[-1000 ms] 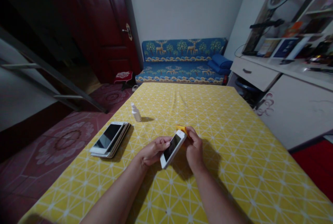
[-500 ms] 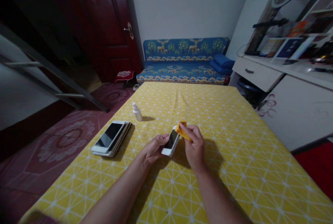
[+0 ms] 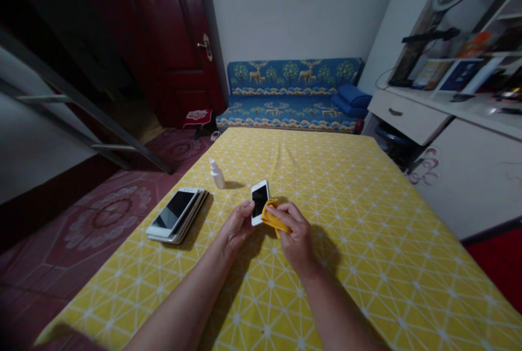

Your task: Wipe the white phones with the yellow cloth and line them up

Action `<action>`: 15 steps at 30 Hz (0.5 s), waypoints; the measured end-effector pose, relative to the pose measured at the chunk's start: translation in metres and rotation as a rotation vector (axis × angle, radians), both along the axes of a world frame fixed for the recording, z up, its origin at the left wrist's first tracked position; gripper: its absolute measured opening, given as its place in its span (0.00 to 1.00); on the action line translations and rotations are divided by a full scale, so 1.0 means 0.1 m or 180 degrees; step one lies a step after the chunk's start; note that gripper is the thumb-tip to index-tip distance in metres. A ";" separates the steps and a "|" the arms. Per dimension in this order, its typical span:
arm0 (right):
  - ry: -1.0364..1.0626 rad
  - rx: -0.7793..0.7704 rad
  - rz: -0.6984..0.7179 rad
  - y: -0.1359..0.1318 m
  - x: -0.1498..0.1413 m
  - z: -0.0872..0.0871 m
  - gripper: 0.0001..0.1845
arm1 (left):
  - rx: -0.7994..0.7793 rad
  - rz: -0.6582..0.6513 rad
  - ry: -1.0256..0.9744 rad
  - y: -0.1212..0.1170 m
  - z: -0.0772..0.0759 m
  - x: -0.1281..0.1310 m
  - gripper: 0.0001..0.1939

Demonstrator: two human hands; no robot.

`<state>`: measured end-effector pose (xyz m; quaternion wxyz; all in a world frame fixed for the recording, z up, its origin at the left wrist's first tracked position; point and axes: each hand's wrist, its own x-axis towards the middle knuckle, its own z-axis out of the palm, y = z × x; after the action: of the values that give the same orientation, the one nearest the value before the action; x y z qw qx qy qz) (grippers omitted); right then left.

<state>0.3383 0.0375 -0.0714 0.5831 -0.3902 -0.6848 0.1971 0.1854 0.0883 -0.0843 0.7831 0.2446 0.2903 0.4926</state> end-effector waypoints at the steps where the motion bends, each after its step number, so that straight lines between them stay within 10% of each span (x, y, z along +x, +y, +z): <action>1: 0.0009 -0.0014 -0.0011 0.00 0.00 0.00 0.29 | -0.0011 0.0088 -0.0034 0.00 0.01 0.00 0.10; 15: -0.0127 0.0164 -0.0511 0.03 0.03 -0.03 0.27 | -0.0477 0.0101 -0.0804 -0.06 0.06 0.07 0.07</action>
<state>0.3411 0.0400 -0.0747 0.5930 -0.4326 -0.6677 0.1241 0.1926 0.0824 -0.0788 0.8216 0.1169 0.2291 0.5087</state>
